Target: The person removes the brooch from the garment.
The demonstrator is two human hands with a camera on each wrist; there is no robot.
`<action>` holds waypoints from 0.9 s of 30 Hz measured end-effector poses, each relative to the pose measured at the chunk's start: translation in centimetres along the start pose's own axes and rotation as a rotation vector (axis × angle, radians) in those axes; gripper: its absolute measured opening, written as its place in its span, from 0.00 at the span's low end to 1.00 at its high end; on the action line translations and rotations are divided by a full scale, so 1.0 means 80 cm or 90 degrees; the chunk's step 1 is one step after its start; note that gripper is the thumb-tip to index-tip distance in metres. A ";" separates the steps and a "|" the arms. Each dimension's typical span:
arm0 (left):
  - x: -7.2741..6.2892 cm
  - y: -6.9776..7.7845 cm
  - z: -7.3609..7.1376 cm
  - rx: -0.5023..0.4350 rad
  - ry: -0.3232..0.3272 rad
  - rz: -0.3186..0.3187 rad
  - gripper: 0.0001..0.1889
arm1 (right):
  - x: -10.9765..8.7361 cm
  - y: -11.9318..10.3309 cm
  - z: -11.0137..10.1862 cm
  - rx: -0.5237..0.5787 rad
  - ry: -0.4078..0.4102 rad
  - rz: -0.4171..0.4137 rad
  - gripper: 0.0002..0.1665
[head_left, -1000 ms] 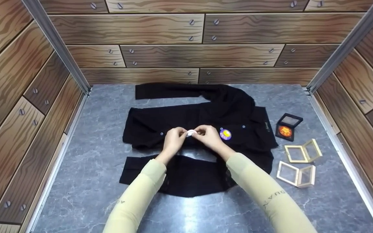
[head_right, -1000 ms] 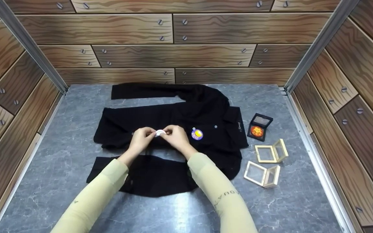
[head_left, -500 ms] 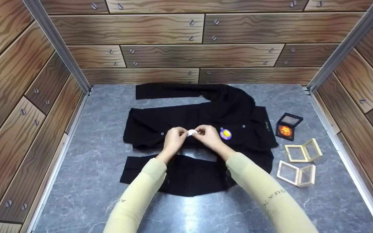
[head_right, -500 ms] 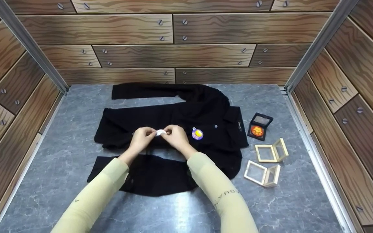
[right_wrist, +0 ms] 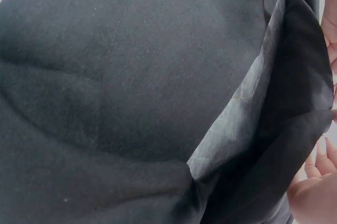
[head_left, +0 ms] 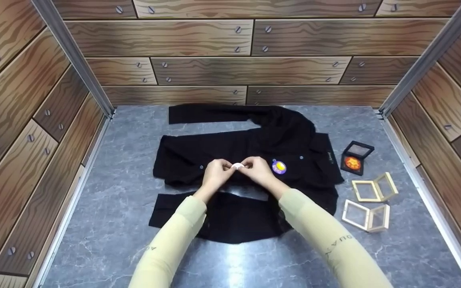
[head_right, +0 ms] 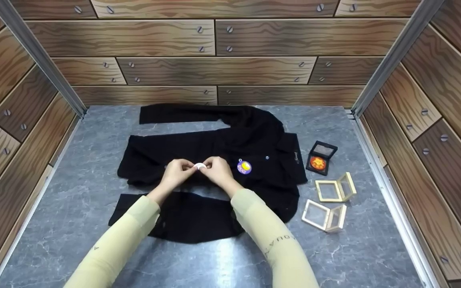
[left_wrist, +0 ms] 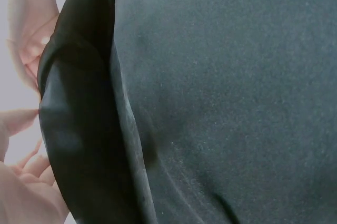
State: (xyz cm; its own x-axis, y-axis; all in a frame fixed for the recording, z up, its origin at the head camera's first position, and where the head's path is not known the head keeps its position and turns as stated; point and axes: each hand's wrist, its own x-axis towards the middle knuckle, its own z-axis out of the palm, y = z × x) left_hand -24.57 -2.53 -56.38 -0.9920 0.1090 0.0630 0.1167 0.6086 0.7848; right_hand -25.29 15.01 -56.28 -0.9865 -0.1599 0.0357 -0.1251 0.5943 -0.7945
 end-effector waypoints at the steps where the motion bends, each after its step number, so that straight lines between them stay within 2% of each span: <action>1: 0.000 0.000 0.000 -0.001 -0.001 -0.006 0.09 | 0.000 -0.001 0.000 -0.003 0.000 0.002 0.11; 14: 0.001 0.006 0.006 0.016 0.023 -0.045 0.07 | -0.004 -0.007 0.005 -0.010 0.030 0.029 0.10; 27: 0.000 0.006 0.004 0.023 0.004 -0.051 0.07 | -0.004 -0.001 0.008 0.011 0.030 0.037 0.09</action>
State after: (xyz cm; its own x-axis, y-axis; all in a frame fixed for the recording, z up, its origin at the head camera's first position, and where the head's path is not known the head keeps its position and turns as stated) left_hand -24.50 -2.02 -56.21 -0.9985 0.0543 0.0049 0.0387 0.6435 0.7645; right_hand -24.87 14.50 -56.65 -0.9960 -0.0883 0.0167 -0.0656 0.5879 -0.8063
